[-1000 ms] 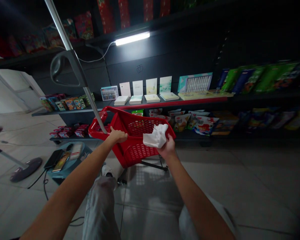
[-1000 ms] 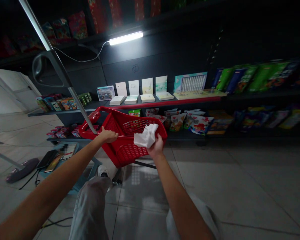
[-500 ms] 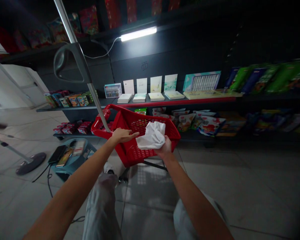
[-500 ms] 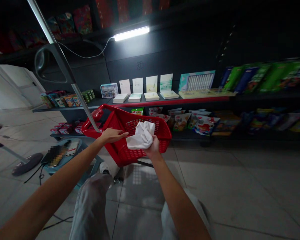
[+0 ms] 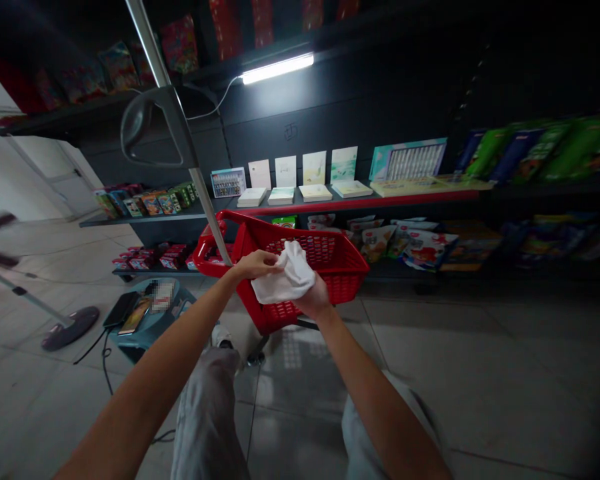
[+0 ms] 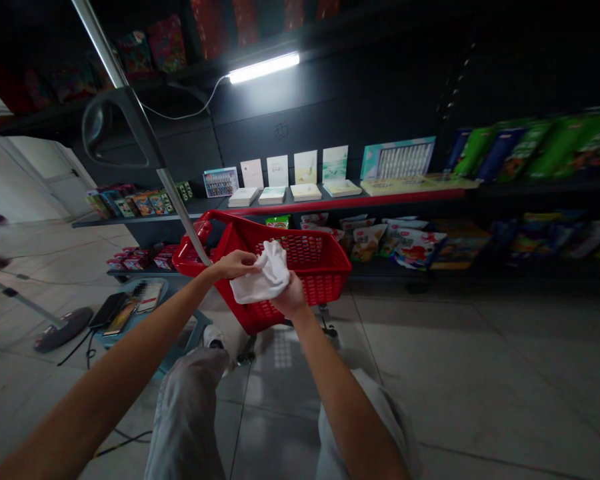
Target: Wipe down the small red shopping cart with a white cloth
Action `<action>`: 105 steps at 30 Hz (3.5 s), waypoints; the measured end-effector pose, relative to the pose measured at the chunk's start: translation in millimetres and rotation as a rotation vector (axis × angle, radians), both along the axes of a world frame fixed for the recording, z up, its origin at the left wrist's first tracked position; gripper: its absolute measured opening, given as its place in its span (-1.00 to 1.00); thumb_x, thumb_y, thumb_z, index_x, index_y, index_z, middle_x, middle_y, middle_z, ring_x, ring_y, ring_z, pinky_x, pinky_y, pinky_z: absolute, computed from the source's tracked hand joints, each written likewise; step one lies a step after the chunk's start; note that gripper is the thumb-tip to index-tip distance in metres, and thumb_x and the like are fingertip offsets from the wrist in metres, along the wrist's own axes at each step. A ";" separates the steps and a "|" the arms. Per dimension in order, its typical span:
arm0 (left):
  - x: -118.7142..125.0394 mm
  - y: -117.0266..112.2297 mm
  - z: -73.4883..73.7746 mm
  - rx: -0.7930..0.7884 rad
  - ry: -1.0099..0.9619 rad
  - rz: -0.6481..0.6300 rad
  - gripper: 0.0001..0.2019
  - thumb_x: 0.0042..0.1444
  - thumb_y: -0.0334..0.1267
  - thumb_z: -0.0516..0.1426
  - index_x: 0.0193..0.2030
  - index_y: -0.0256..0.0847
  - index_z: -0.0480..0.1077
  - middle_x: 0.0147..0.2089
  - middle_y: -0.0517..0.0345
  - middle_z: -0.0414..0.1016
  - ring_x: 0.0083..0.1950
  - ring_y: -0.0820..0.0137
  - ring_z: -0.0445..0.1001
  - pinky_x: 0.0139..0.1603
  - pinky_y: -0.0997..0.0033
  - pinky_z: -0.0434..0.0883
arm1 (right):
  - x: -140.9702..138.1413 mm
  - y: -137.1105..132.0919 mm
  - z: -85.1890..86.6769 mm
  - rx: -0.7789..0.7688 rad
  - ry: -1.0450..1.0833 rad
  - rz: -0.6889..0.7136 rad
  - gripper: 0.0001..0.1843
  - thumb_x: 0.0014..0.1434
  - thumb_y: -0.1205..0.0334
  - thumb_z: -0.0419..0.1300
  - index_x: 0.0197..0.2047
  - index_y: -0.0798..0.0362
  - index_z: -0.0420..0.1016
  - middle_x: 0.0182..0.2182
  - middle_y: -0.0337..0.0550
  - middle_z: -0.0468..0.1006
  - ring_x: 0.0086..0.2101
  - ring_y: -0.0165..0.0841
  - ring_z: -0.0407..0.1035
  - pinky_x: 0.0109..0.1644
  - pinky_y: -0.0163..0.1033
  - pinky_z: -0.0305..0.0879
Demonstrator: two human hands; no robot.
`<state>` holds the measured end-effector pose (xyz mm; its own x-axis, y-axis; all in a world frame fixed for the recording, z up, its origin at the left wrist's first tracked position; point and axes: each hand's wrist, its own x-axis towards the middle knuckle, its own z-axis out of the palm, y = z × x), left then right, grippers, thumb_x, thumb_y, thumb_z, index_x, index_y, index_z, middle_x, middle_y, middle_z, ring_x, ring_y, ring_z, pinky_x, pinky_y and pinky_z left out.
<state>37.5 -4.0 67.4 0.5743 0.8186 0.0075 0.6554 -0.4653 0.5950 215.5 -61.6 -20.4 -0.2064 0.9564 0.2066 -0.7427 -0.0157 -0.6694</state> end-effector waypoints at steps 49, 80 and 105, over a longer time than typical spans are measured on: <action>-12.7 13.1 -2.0 0.097 -0.061 0.260 -0.66 0.01 -0.48 0.05 -0.14 -0.28 0.57 -0.16 0.05 0.60 -0.16 0.33 0.51 -0.06 0.41 0.43 | 88.0 30.4 -24.7 -0.118 -0.344 -0.552 -0.76 -0.10 0.11 0.37 -0.33 0.02 0.55 -0.39 -0.26 0.59 -0.39 -0.36 0.40 -0.26 -0.26 0.32; -1.8 -10.8 16.4 -0.035 0.197 0.184 -0.40 0.08 0.32 0.15 -0.44 -0.27 0.62 -0.57 0.19 0.32 -0.45 0.41 0.29 -0.35 0.42 0.19 | 97.6 32.8 -11.6 0.334 -0.876 -0.911 -0.75 0.14 0.10 0.18 -0.16 0.05 0.47 -0.21 -0.08 0.58 -0.22 -0.24 0.45 -0.05 -0.15 0.37; -3.2 4.5 -3.2 0.111 -0.158 0.574 -0.64 0.12 -0.02 0.17 -0.39 -0.30 0.60 -0.52 0.15 0.46 -0.37 0.35 0.46 -0.37 0.50 0.30 | 96.3 47.7 -16.9 -0.158 -1.360 -0.946 -0.58 0.20 0.25 0.17 0.14 0.02 0.35 -0.01 0.07 0.59 -0.08 -0.10 0.47 0.00 -0.10 0.33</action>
